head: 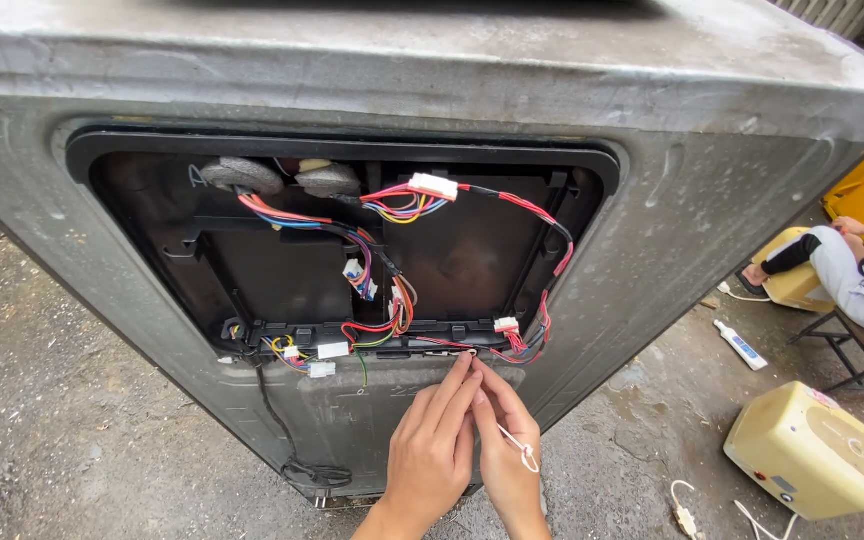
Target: Disconnecting and reconnecting electrical wire harnesses and connectors on the back panel of a refrigerator.
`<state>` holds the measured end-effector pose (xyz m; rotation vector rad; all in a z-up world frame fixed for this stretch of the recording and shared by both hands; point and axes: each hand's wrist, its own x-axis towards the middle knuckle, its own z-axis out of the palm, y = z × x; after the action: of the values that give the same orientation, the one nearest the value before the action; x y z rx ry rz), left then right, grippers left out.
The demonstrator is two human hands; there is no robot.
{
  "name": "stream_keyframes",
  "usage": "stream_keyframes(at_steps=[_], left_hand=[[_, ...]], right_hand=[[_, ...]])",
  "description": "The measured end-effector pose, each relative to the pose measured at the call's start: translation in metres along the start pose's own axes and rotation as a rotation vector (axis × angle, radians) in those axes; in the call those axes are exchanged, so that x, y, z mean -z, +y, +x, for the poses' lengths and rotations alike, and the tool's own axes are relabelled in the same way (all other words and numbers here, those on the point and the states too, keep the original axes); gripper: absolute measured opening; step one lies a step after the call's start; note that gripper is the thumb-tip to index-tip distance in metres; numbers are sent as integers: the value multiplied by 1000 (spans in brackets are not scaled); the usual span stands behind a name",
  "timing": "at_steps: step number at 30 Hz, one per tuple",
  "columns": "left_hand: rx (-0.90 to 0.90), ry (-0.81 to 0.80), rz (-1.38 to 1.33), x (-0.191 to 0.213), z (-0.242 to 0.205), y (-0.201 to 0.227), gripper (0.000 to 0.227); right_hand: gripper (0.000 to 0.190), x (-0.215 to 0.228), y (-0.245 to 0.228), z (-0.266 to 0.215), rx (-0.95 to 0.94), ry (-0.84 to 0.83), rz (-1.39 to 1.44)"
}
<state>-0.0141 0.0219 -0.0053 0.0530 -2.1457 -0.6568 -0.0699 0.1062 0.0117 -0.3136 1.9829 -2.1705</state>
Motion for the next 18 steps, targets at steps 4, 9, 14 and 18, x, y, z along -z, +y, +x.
stream_keyframes(at_steps=[4,9,14,18], left_hand=[[-13,-32,25,-2,-3,0,44],[-11,-67,-5,-4,-4,-2,45],[28,-73,-31,-7,-5,-1,45],[50,-83,-39,-7,-5,0,44]], right_hand=[[38,16,21,3,-12,16,212],[22,44,31,26,39,249,472],[24,37,-21,27,231,289,215],[28,36,-37,38,468,324,94]])
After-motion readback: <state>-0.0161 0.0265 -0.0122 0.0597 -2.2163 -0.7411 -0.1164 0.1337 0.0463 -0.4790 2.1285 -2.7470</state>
